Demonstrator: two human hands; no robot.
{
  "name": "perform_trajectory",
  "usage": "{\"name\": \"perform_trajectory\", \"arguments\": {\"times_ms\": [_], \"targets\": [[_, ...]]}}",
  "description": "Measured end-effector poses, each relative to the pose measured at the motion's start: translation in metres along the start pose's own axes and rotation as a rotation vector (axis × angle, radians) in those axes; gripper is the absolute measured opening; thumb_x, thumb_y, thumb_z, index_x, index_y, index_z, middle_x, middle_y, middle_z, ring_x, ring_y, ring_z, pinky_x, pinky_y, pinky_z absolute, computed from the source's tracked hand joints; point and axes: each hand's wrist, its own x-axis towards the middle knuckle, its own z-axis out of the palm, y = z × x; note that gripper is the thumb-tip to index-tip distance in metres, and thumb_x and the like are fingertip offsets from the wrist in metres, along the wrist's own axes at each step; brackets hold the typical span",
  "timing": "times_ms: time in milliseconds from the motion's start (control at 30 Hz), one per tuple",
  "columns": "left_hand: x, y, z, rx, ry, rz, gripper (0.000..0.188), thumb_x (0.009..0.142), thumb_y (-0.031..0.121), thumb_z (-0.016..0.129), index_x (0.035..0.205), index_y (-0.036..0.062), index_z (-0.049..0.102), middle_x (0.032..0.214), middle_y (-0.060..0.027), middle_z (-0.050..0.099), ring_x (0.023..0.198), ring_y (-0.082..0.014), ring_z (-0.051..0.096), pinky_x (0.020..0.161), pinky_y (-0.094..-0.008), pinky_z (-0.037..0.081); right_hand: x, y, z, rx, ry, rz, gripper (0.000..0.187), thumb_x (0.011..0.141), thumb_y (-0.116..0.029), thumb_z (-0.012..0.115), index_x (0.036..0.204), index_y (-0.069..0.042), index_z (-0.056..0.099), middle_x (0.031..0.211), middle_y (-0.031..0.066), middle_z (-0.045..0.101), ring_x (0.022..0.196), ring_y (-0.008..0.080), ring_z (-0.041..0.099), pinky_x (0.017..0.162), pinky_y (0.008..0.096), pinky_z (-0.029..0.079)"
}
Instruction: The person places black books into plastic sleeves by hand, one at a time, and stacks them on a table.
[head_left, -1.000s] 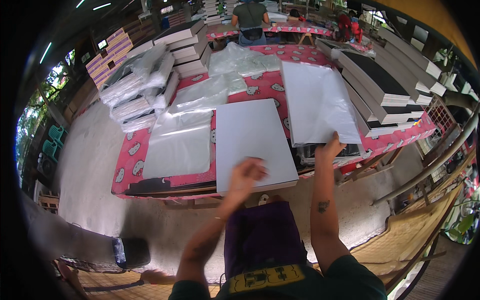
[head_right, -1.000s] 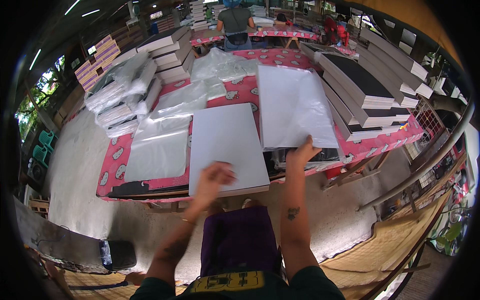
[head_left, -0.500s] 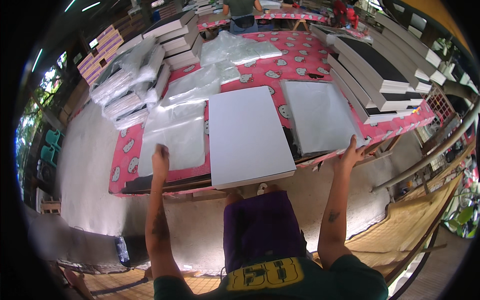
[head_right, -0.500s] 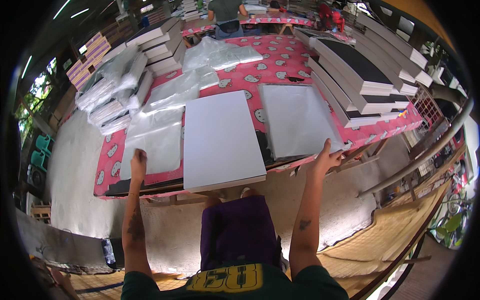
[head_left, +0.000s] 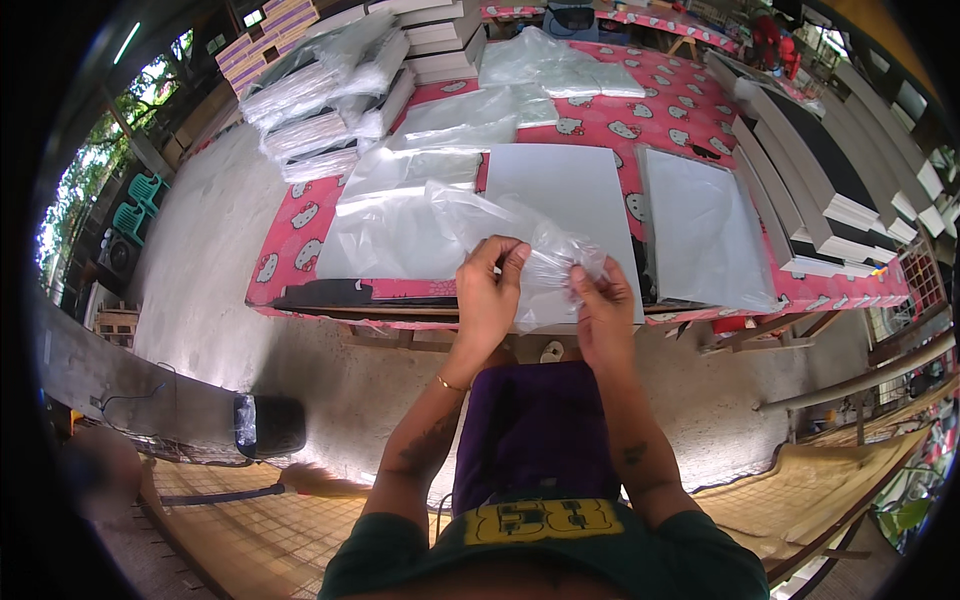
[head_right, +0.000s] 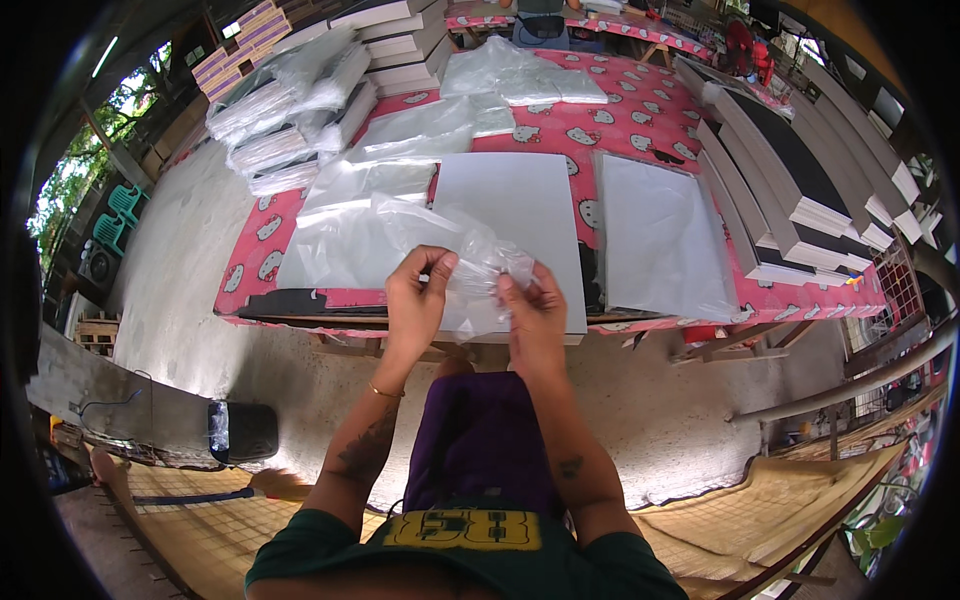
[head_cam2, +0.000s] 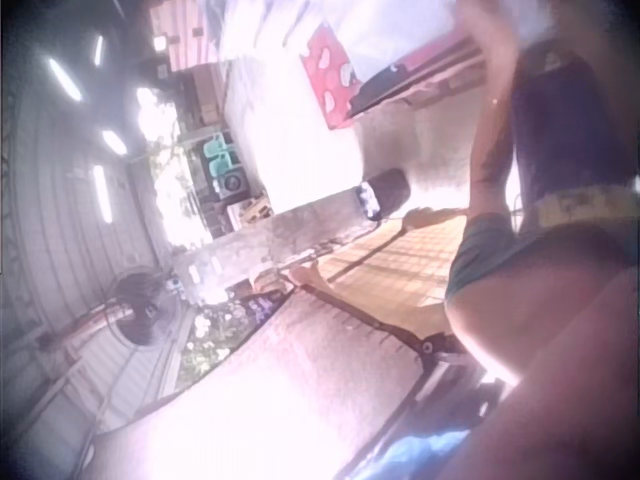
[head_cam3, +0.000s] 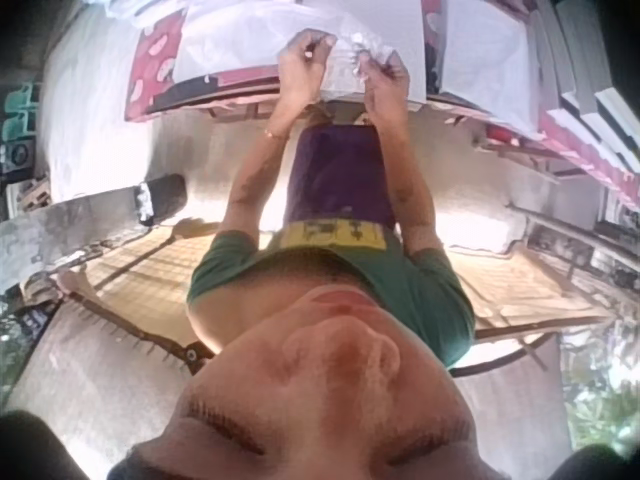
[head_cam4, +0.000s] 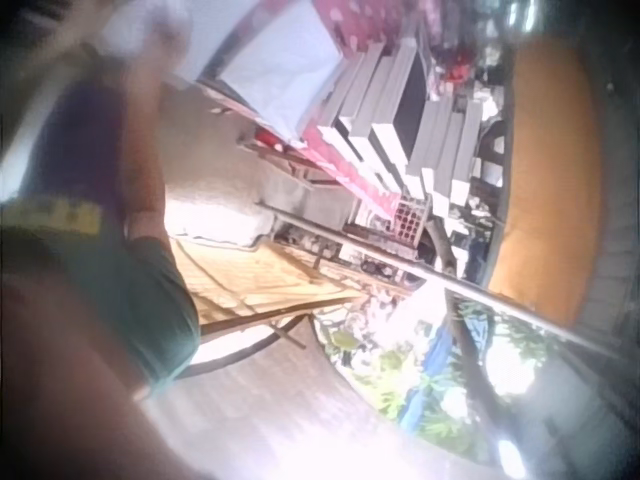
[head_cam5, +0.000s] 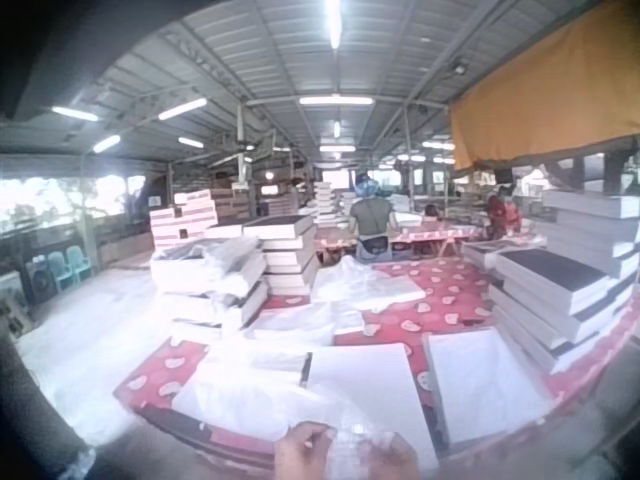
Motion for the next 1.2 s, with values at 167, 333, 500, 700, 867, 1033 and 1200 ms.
{"name": "perform_trajectory", "arguments": {"times_ms": [167, 333, 500, 700, 867, 1033, 1200], "targets": [[0.008, 0.011, 0.005, -0.124, 0.096, -0.031, 0.013, 0.089, 0.010, 0.061, 0.088, -0.0024, 0.061, 0.074, -0.0153, 0.063, 0.060, -0.0187, 0.056, 0.055, -0.0305, 0.045, -0.006, -0.021, -0.019, 0.044, 0.081, -0.010, 0.026, 0.088, -0.003, 0.062, 0.114, -0.003, 0.056, 0.099, 0.0059, 0.066, 0.087, 0.0108, 0.062, 0.077, 0.0261, 0.050], [-0.010, 0.016, 0.026, -0.029, -0.226, 0.055, 0.010, 0.090, 0.009, 0.058, 0.092, 0.0003, 0.063, 0.074, -0.0100, 0.063, 0.067, -0.0143, 0.058, 0.058, -0.0278, 0.046, -0.011, -0.014, -0.032, 0.044, 0.059, 0.120, 0.026, 0.089, -0.004, 0.060, 0.115, -0.004, 0.056, 0.105, 0.0079, 0.065, 0.095, 0.0148, 0.063, 0.083, 0.0317, 0.052], [0.011, -0.019, 0.002, -0.032, -0.007, 0.039, 0.014, 0.095, 0.009, 0.050, 0.089, -0.0011, 0.057, 0.072, -0.0073, 0.058, 0.066, -0.0125, 0.054, 0.059, -0.0265, 0.044, -0.026, -0.051, -0.019, 0.294, 0.013, 0.073, 0.041, 0.088, -0.006, 0.063, 0.125, -0.004, 0.046, 0.099, 0.0055, 0.063, 0.089, 0.0116, 0.061, 0.083, 0.0281, 0.050], [-0.019, -0.003, 0.007, 0.089, -0.212, 0.107, 0.010, 0.090, 0.007, 0.058, 0.091, 0.0001, 0.052, 0.075, -0.0069, 0.056, 0.067, -0.0105, 0.053, 0.056, -0.0266, 0.045, -0.030, -0.038, -0.035, 0.233, -0.077, 0.183, 0.039, 0.088, -0.005, 0.062, 0.124, -0.004, 0.047, 0.090, 0.0014, 0.060, 0.086, 0.0098, 0.059, 0.080, 0.0270, 0.049], [-0.014, -0.011, -0.009, -0.237, 0.074, 0.004, 0.007, 0.084, -0.001, 0.062, 0.086, 0.0025, 0.056, 0.088, -0.0082, 0.054, 0.072, -0.0107, 0.053, 0.059, -0.0281, 0.046, -0.036, -0.061, -0.034, 0.095, -0.194, 0.179, 0.054, 0.089, -0.010, 0.063, 0.136, -0.008, 0.036, 0.088, 0.0004, 0.059, 0.085, 0.0133, 0.061, 0.086, 0.0347, 0.050], [-0.026, -0.008, -0.042, 0.409, -0.442, 0.068, 0.017, 0.071, -0.010, 0.060, 0.081, 0.0036, 0.061, 0.106, -0.0147, 0.051, 0.086, -0.0270, 0.059, 0.080, -0.0378, 0.051, -0.019, -0.087, -0.051, 0.324, -0.232, 0.264, 0.046, 0.090, -0.011, 0.057, 0.134, -0.013, 0.043, 0.093, 0.0031, 0.059, 0.082, 0.0127, 0.060, 0.081, 0.0328, 0.050], [-0.001, 0.057, -0.033, 0.426, -0.698, 0.678, 0.017, 0.072, 0.003, 0.067, 0.089, 0.0037, 0.065, 0.119, -0.0217, 0.051, 0.092, -0.0304, 0.061, 0.086, -0.0437, 0.047, -0.021, -0.110, 0.009, -0.767, -1.195, -0.018, 0.015, 0.090, -0.014, 0.059, 0.103, -0.010, 0.065, 0.091, 0.0080, 0.055, 0.084, 0.0191, 0.060, 0.071, 0.0320, 0.048]]}}
